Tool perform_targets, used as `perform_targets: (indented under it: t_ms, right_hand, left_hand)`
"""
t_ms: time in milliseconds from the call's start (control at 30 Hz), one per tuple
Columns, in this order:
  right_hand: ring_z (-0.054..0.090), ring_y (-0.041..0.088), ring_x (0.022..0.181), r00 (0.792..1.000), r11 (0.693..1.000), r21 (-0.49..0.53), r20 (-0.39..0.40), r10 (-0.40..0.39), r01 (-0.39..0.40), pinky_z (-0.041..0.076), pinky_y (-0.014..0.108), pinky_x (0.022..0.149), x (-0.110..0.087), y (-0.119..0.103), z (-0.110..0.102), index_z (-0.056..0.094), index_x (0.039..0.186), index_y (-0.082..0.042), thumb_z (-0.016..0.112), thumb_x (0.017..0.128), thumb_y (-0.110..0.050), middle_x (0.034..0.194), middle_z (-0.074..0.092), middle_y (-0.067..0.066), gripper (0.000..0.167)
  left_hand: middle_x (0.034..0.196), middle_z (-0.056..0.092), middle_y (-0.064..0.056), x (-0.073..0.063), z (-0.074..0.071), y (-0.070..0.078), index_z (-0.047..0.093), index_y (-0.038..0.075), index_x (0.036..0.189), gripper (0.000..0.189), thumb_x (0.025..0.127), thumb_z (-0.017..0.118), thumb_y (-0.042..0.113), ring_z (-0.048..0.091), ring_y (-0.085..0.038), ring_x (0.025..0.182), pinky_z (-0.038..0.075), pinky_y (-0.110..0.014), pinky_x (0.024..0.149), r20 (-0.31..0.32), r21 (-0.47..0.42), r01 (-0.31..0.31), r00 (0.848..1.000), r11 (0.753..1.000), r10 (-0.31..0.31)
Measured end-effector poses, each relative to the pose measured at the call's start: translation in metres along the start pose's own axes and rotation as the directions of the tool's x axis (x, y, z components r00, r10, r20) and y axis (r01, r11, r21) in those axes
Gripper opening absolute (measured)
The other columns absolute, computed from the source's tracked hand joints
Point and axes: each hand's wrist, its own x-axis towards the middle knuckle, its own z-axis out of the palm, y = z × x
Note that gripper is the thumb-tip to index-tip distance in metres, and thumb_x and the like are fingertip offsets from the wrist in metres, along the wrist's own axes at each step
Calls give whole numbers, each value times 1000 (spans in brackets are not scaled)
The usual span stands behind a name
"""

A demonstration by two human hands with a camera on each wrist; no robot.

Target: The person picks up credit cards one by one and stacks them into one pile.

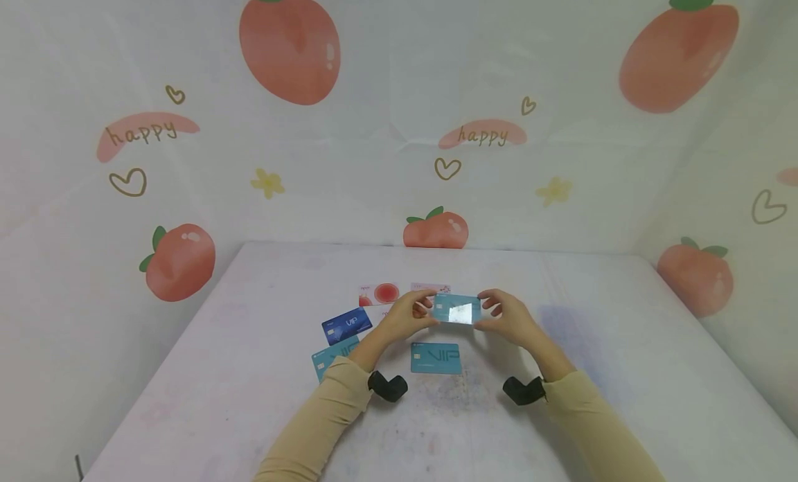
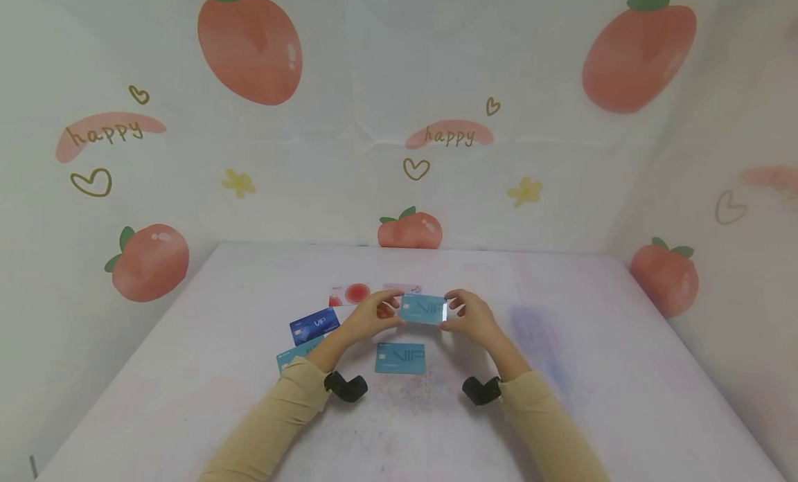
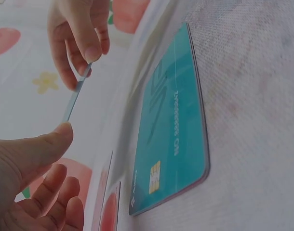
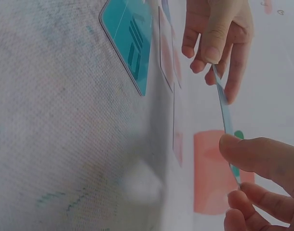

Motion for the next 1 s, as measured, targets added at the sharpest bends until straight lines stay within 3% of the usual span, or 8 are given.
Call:
perform_targets:
  t_ms: [767,1000]
  right_hand:
    - [55,28,90,999,1000,-12,26,-28,28,48,34,73,-1,-11,6,56,116,-1,77,74,-17,101,61,16,50]
    - [54,26,94,999,1000,-10,46,6,-5,50,34,74,-2,-15,9,55,118,-3,76,75,-17,104,60,15,50]
  left_hand:
    - [108,58,-15,-18,-10,-1,49,3,132,54,83,70,15,57,-25,95,51,-40,89,-19,110,-55,998,992,58]
    - [107,58,-15,-24,-12,-1,50,4,130,53,83,69,14,57,-26,98,49,-41,90,-30,149,-60,997,987,65]
